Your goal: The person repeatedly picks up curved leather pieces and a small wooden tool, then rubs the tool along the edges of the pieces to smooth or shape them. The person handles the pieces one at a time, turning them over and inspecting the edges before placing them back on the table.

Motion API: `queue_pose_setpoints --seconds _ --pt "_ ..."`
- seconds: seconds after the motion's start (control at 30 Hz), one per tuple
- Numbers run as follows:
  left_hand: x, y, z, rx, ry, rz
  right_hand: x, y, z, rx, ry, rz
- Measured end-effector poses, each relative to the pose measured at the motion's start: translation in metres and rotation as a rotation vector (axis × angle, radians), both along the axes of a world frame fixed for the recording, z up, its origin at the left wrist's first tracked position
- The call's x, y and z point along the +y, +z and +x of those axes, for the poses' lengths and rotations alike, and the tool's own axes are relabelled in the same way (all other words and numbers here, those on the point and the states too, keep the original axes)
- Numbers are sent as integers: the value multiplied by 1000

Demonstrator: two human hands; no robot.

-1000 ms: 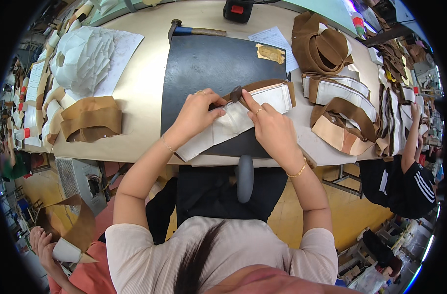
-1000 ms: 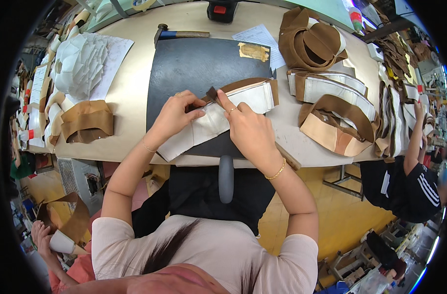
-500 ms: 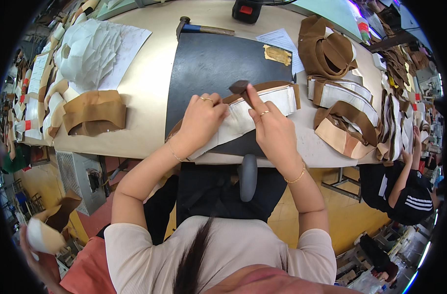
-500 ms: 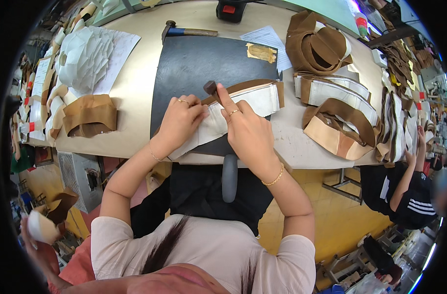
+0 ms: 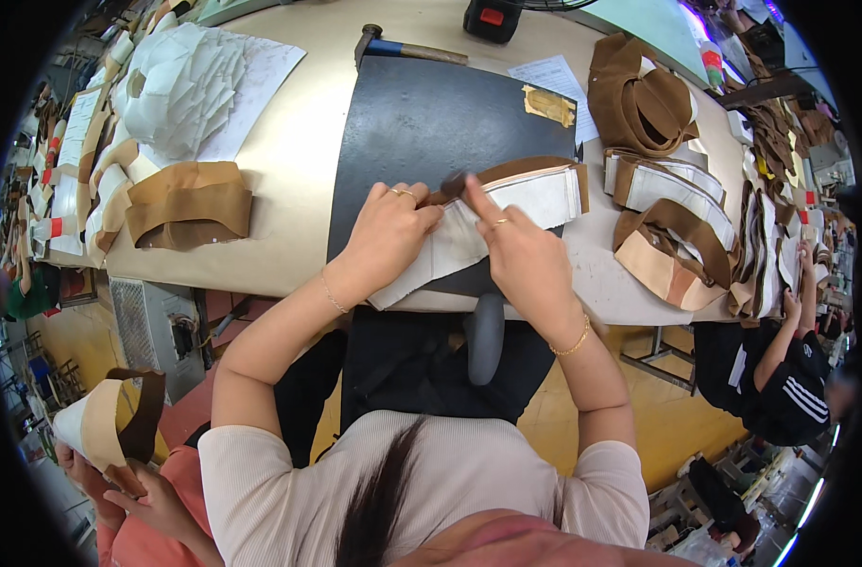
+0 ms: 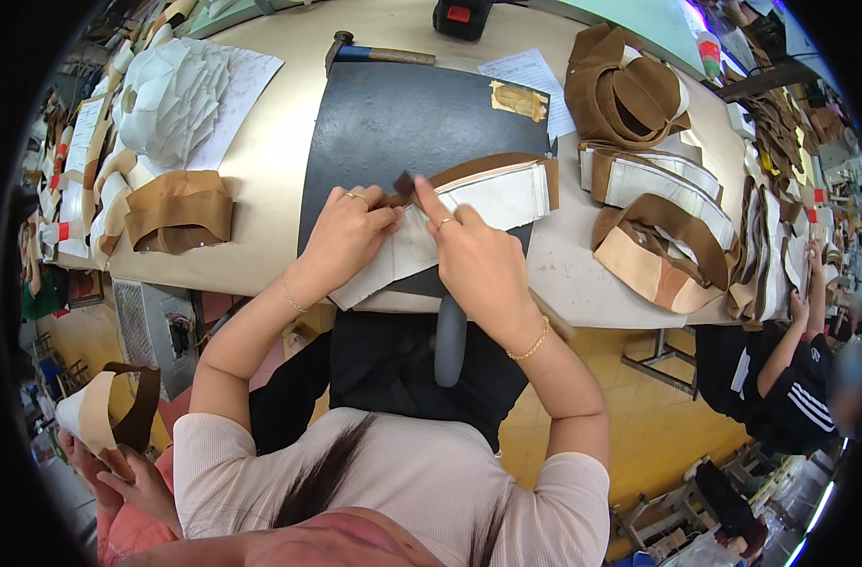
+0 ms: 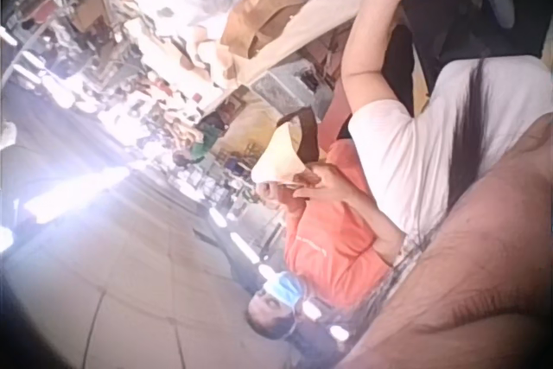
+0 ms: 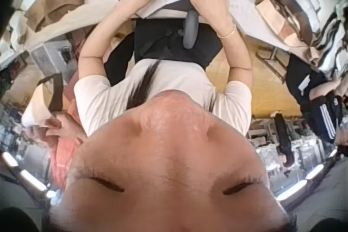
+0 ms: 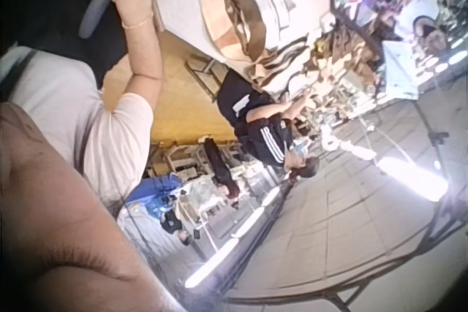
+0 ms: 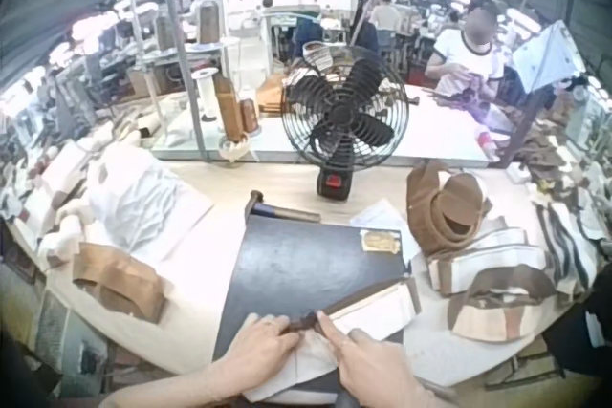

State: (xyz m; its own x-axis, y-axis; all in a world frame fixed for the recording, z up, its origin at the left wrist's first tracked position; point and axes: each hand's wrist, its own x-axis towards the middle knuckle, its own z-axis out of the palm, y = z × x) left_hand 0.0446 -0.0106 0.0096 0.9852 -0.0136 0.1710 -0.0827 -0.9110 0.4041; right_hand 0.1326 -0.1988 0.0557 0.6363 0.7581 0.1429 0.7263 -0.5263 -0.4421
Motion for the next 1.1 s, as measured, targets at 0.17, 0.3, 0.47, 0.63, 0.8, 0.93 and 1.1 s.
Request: queue_pose_setpoints --seconds 0.17,0.3,0.47,0.63,0.8,0.93,1.1 --pt "-1 -2 -3 -25 -9 118 3 8 0 7 -1 -16" --pt "1 -3 -4 83 101 -84 -2 -8 -4 7 25 -176" --pt "8 5 -7 190 138 -238 -1 -5 1 -6 55 -89" --pt "-5 -2 -18 6 123 8 3 -3 -12 18 24 -100" --pt "3 -4 -16 181 238 -410 4 3 -7 8 57 -124" --pt "-7 -8 -24 -130 144 -36 7 8 -15 -1 28 -38" --pt "-2 -6 -26 79 303 -365 -2 -6 -13 26 89 -217"
